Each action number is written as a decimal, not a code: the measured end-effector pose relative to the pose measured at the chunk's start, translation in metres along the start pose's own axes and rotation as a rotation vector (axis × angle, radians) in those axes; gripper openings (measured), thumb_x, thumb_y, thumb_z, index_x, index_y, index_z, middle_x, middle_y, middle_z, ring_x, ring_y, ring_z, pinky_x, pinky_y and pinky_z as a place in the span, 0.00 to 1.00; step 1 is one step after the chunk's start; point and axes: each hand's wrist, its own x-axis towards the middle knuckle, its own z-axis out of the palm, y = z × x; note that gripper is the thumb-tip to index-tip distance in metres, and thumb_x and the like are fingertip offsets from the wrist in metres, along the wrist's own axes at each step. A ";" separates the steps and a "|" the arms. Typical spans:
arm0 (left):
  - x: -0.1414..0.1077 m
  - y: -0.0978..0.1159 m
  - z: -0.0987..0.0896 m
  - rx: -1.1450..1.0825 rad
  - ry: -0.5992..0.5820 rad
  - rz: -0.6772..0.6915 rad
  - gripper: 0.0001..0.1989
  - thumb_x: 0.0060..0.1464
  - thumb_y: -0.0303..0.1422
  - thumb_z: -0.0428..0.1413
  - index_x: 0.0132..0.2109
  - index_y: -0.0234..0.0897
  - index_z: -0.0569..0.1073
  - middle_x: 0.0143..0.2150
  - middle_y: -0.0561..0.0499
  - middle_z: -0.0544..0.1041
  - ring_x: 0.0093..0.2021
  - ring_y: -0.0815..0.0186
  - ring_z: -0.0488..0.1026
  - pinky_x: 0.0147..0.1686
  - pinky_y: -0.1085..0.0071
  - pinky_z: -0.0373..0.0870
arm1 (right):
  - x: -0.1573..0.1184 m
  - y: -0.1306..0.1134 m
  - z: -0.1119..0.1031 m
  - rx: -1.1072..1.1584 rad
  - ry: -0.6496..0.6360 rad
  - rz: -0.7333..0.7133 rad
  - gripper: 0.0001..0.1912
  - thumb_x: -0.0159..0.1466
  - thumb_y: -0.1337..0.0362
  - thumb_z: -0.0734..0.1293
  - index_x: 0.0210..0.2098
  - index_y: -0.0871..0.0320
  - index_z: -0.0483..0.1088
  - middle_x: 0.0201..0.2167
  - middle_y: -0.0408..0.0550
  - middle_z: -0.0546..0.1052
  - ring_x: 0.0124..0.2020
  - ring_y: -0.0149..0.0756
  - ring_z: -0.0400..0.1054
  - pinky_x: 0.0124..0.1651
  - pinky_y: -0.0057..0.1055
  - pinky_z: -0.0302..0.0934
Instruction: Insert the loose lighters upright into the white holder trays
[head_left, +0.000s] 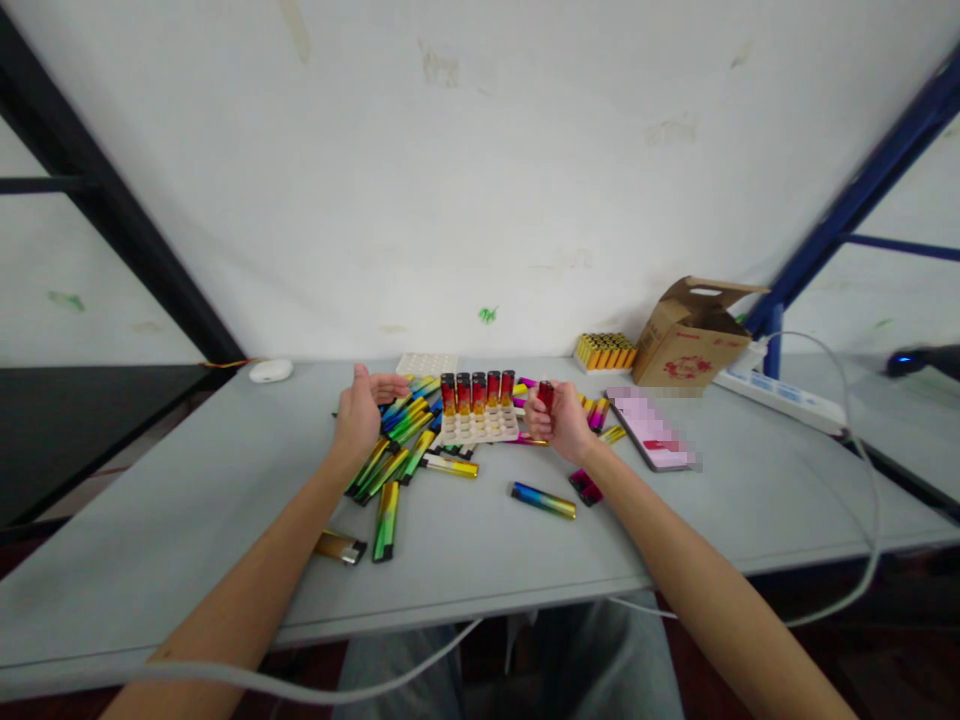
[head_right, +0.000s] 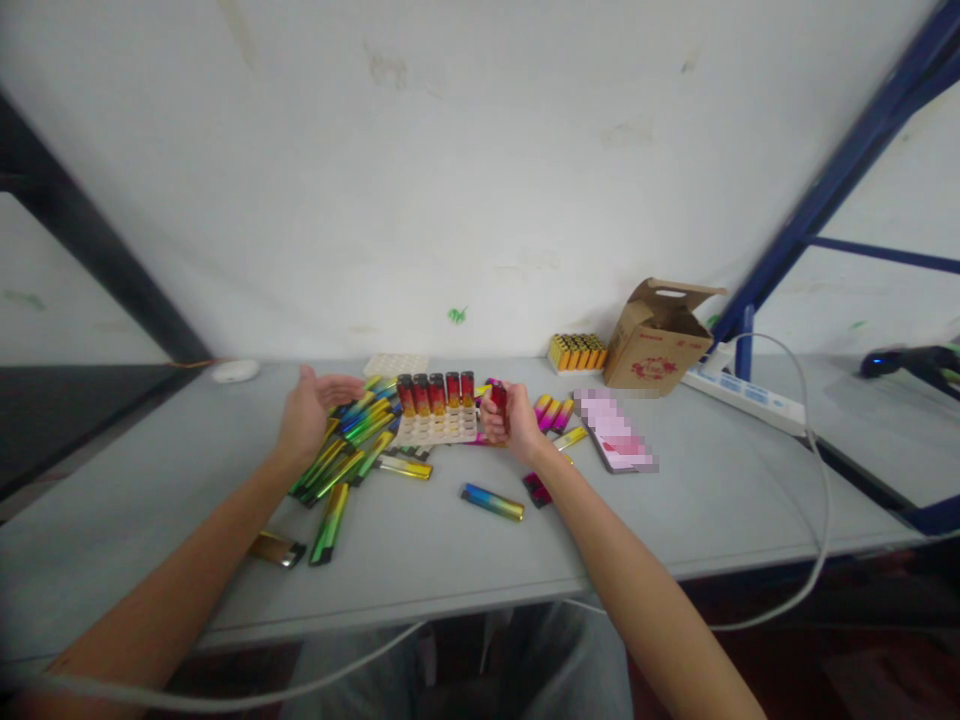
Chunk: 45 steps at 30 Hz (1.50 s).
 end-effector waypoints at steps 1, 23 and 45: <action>-0.001 -0.001 0.000 0.031 0.000 0.015 0.41 0.57 0.64 0.32 0.28 0.36 0.75 0.29 0.42 0.80 0.35 0.55 0.79 0.44 0.58 0.73 | 0.000 0.001 0.000 -0.004 -0.005 0.012 0.17 0.59 0.51 0.54 0.19 0.54 0.52 0.14 0.34 0.47 0.14 0.24 0.35 0.15 0.21 0.37; 0.016 -0.001 -0.019 -0.050 0.095 0.005 0.38 0.58 0.60 0.31 0.37 0.35 0.75 0.42 0.40 0.82 0.51 0.55 0.77 0.58 0.55 0.66 | 0.002 0.011 0.002 -0.162 0.096 -0.116 0.11 0.51 0.58 0.63 0.33 0.55 0.60 0.24 0.38 0.68 0.18 0.26 0.56 0.19 0.22 0.46; 0.019 -0.008 -0.033 0.367 0.059 0.000 0.19 0.52 0.45 0.47 0.34 0.38 0.77 0.35 0.46 0.82 0.41 0.55 0.79 0.48 0.61 0.72 | 0.008 0.017 -0.007 -0.803 0.293 -0.610 0.11 0.58 0.58 0.69 0.35 0.59 0.78 0.29 0.46 0.78 0.31 0.36 0.69 0.36 0.32 0.64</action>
